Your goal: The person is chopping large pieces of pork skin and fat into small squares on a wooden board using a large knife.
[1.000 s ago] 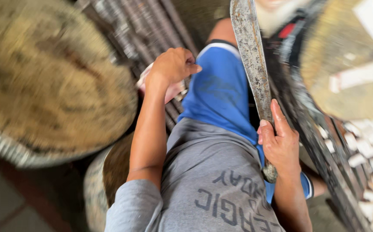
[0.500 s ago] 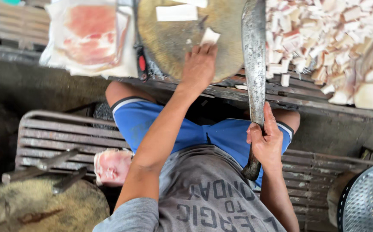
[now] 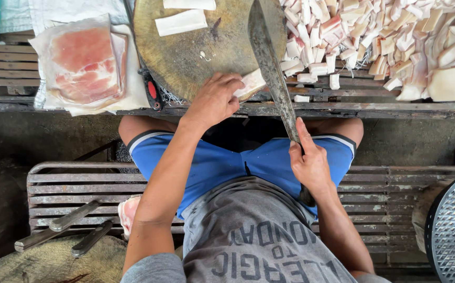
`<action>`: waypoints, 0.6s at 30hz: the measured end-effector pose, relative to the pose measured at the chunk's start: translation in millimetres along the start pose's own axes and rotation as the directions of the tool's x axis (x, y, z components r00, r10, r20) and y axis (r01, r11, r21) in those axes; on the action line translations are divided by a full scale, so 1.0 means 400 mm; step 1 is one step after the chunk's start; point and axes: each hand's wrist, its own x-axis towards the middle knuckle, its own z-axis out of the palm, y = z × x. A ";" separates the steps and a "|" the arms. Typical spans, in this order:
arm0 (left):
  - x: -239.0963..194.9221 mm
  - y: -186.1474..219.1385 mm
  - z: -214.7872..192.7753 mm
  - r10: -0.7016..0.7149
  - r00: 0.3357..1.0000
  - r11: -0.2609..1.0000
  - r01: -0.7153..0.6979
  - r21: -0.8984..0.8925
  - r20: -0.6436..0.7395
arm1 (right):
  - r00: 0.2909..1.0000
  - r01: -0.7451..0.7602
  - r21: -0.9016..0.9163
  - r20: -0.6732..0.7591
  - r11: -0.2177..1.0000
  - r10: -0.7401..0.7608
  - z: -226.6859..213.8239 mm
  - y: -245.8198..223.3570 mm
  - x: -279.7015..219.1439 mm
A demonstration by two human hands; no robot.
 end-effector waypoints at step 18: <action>-0.049 -0.032 0.004 0.155 0.983 0.968 -0.131 0.212 -0.102 | 0.950 0.310 -0.366 0.085 0.878 -0.300 0.025 -0.035 0.080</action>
